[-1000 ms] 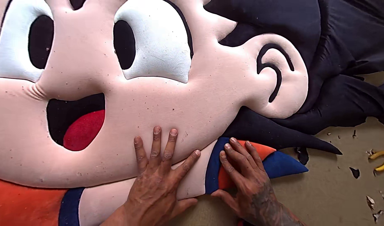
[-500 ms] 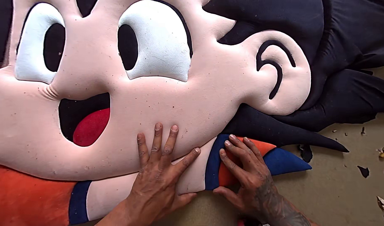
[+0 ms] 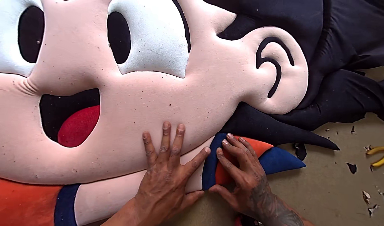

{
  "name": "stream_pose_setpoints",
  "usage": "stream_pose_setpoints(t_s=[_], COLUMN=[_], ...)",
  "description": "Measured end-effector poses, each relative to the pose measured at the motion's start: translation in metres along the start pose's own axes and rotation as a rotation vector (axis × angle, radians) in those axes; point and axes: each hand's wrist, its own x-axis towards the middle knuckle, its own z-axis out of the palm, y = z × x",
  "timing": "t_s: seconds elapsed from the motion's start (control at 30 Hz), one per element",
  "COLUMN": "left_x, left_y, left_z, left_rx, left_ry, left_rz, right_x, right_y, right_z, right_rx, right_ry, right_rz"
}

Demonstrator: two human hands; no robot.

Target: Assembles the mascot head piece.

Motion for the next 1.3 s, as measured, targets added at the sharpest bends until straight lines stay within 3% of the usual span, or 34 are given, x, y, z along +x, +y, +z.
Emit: stream_pose_setpoints(t_s=[0.2,0.33,0.43,0.53,0.63,1.3], left_x=[0.02,0.02,0.018,0.018,0.018,0.019], left_y=[0.01,0.008,0.007,0.006,0.007,0.01], left_z=[0.009,0.007,0.01,0.01,0.011,0.014], left_rx=[-0.007,0.003,-0.008,-0.018,-0.032,-0.061], left_ry=[-0.048,-0.049,-0.049,-0.06,-0.064,-0.035], left_rz=[0.131,0.144,0.147,0.139,0.13,0.12], right_x=[-0.002,-0.003,-0.024,-0.052,-0.047,-0.025], right_y=[0.007,0.015,0.041,0.089,0.108,0.101], right_z=[0.001,-0.022,-0.053,-0.064,-0.056,-0.049], right_rx=[0.156,0.424,0.187,-0.162,-0.306,-0.388], right_ry=[0.002,0.027,0.099,0.02,-0.04,-0.12], right_rz=[-0.013,-0.034,-0.047,-0.056,-0.074,-0.078])
